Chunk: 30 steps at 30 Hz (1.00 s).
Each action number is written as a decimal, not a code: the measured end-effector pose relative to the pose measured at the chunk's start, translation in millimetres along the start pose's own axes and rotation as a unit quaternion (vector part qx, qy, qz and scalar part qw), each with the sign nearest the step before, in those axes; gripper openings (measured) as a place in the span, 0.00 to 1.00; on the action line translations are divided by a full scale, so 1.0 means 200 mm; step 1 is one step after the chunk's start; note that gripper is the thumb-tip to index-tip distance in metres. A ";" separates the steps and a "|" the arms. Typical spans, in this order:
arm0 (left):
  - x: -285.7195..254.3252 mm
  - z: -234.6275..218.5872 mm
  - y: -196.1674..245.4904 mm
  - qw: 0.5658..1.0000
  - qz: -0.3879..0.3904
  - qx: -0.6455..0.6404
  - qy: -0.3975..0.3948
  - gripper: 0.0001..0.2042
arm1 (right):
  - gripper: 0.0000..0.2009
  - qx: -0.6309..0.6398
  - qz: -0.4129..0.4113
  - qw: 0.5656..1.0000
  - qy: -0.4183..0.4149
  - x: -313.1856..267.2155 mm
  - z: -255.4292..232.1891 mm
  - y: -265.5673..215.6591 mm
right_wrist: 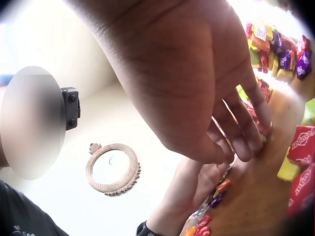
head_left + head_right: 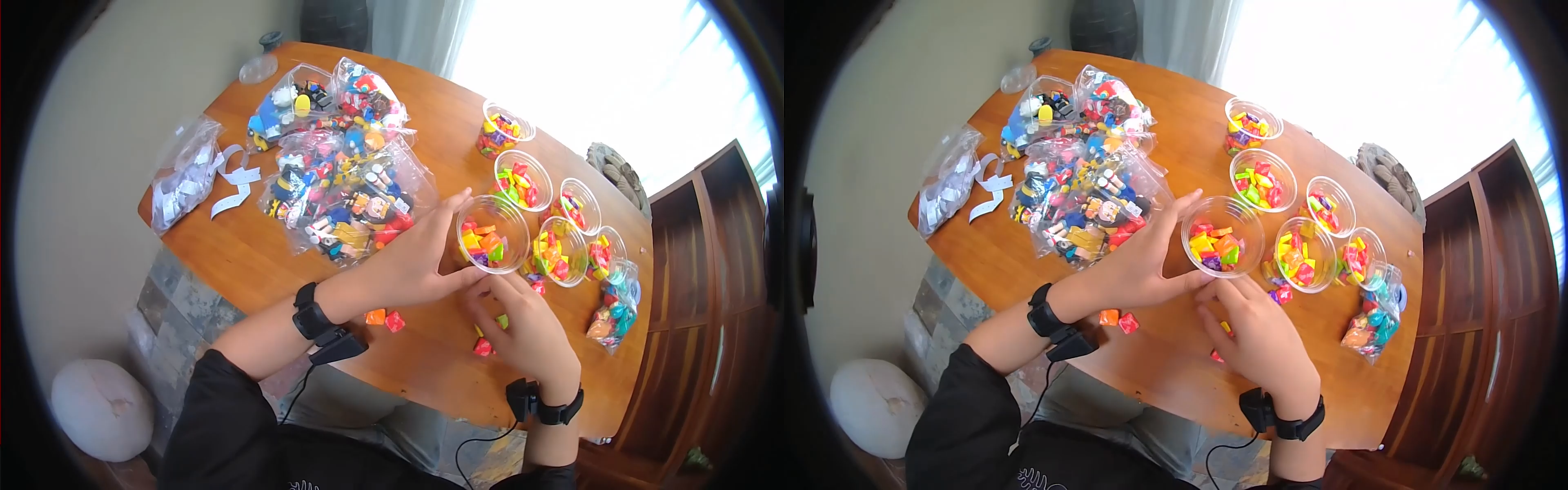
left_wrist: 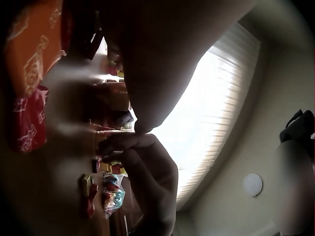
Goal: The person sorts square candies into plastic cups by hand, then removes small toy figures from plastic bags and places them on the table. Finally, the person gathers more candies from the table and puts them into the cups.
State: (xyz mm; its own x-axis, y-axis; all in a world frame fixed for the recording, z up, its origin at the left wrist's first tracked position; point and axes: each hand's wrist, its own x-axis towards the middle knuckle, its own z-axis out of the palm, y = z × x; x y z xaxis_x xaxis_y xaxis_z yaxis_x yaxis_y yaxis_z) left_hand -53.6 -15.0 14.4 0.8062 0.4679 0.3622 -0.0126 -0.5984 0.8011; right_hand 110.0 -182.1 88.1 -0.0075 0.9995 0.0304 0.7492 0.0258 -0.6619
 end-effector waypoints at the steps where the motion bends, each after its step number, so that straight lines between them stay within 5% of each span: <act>1: -0.01 -0.01 0.02 1.000 0.003 0.002 -0.006 0.51 | 0.09 -0.018 -0.002 1.000 0.018 -0.02 0.01 0.00; 8: -0.24 0.01 0.16 0.990 -0.050 0.128 -0.033 0.49 | 0.23 -0.116 -0.001 0.975 0.189 -0.28 0.07 0.09; 11: -0.35 -0.02 0.15 0.970 -0.003 0.238 -0.052 0.49 | 0.31 -0.113 0.034 0.976 0.185 -0.41 0.11 0.20; 20: -0.42 0.10 0.13 0.968 0.027 0.244 -0.047 0.43 | 0.34 -0.113 0.084 0.965 0.223 -0.39 0.22 0.35; 27: -0.41 0.16 0.16 0.973 0.085 0.206 -0.053 0.41 | 0.41 -0.114 0.050 0.969 0.213 -0.40 0.37 0.19; 30: -0.41 0.11 0.17 0.950 0.075 0.303 -0.031 0.44 | 0.44 -0.143 0.028 0.969 0.197 -0.38 0.41 0.12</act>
State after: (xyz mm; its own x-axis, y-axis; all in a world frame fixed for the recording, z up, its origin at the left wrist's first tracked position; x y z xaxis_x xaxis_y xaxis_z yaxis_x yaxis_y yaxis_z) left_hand -108.2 -87.9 1.4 0.8557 0.3198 0.4067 0.1972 -0.9284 0.3151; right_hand 75.1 -256.0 8.8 0.2497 0.9131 0.3222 0.8947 -0.0903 -0.4374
